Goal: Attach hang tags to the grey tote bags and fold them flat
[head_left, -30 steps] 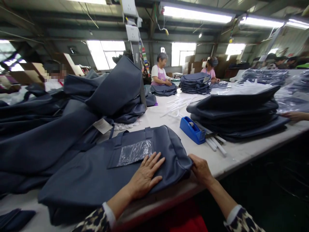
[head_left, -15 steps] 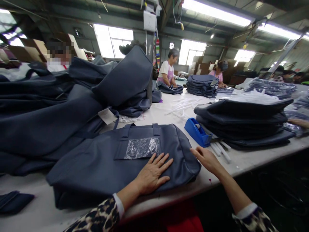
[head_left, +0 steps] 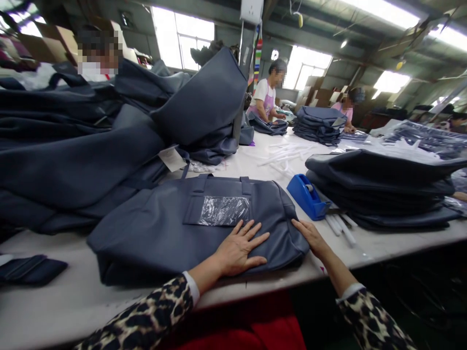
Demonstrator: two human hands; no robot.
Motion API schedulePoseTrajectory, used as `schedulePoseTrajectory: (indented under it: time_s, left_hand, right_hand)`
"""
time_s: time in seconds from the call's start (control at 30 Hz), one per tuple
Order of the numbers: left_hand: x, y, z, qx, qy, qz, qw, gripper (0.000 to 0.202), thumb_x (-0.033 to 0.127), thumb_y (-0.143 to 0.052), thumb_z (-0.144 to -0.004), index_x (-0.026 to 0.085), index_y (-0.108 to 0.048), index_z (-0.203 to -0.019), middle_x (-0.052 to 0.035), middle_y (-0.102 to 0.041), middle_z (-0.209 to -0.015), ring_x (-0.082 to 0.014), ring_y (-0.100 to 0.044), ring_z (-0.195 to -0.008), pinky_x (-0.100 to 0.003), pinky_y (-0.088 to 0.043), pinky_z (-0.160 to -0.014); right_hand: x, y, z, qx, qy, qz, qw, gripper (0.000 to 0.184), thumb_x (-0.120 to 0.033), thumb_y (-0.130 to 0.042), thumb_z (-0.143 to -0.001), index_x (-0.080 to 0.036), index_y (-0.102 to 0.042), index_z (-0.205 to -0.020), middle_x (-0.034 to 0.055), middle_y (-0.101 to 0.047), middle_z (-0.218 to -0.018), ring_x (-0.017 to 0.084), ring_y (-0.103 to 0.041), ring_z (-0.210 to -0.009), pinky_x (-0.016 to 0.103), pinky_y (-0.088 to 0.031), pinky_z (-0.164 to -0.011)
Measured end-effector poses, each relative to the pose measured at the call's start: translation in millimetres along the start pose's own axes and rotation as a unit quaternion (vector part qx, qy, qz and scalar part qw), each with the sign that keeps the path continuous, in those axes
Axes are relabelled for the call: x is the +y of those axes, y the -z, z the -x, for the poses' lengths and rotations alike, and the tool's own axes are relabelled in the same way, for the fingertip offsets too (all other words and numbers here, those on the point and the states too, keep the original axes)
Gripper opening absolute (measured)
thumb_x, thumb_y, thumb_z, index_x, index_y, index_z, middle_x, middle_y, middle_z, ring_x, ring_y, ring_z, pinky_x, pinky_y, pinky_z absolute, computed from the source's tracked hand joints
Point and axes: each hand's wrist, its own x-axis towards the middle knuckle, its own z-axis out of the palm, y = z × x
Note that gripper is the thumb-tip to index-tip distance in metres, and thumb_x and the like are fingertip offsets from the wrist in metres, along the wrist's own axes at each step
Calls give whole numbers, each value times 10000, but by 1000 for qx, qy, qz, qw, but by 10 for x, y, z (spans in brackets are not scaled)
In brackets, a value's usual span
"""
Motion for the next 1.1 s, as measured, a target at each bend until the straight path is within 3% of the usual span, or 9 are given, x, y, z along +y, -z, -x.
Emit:
schedulePoseTrajectory:
  time_s: [0.17,0.3,0.43,0.6,0.7,0.8,0.97,1.03,1.1]
  left_hand:
    - [-27,-37,-19,9,0,2,1000,799,760,-381,-891,336,-238,-1553,-65,-246,-1626,-329,-193,-1500,-577,-141,-1208]
    - [-23,-16,17,12,-4,-1,1000,769,716,-376,-924,324,-205,-1563,-63,-229,-1631,-312,-181,-1506,-566,-141,-1213]
    - [38,38,61,26,-56,-13,998,738,624,-378,-973,291,-121,-1580,-66,-165,-1645,-288,-188,-1507,-545,-121,-1225]
    - [114,30,48,-42,-158,-34,986,867,657,-496,-907,300,-84,-1582,-64,-176,-1641,-339,-208,-1495,-581,-165,-1206]
    - [121,1,39,-59,-142,-43,987,782,558,-466,-960,310,-61,-1581,-43,-171,-1643,-324,-191,-1502,-593,-180,-1200]
    - [98,-18,48,-57,-125,-48,989,724,465,-421,-997,291,-35,-1584,-42,-123,-1652,-290,-161,-1513,-556,-166,-1216]
    - [61,-36,41,-58,-95,-68,991,823,615,-448,-948,290,-41,-1585,-54,-108,-1655,-336,-136,-1511,-562,-174,-1209]
    - [64,-32,36,-68,-97,-67,991,827,640,-435,-942,296,-44,-1584,-53,-113,-1655,-343,-138,-1509,-559,-173,-1209]
    - [70,-27,32,-76,-95,-63,991,827,649,-426,-941,298,-41,-1584,-52,-111,-1655,-341,-139,-1509,-557,-168,-1210]
  right_hand:
    - [-74,201,132,33,40,77,996,409,-590,-614,-822,-200,-591,-701,-32,-559,-621,138,-511,-580,251,-417,-514]
    - [-35,300,483,56,69,105,991,273,-431,-550,-881,-220,-602,-1045,27,-666,-925,179,-623,-813,285,-496,-647]
    - [149,203,679,39,85,106,990,439,-320,-551,-831,-223,-530,-1259,86,-658,-1180,205,-649,-992,340,-533,-773]
    - [267,75,571,57,99,152,982,282,-158,-522,-730,-210,-657,-973,23,-702,-910,190,-626,-843,326,-497,-795]
    - [277,34,537,81,117,177,974,338,-98,-483,-672,-230,-666,-923,11,-699,-948,204,-609,-926,322,-456,-863]
    - [344,-17,537,105,120,187,969,299,-108,-470,-691,-233,-650,-894,-2,-686,-905,189,-605,-872,287,-453,-808]
    - [447,-1,514,148,94,205,963,106,-166,-506,-762,-223,-592,-786,-33,-585,-652,157,-534,-622,261,-438,-620]
    - [350,35,582,151,109,215,959,143,-168,-520,-785,-225,-620,-870,-18,-632,-720,167,-573,-666,281,-471,-654]
    - [167,29,722,172,137,220,950,270,-176,-507,-833,-215,-625,-1073,55,-690,-990,209,-627,-897,350,-500,-819]
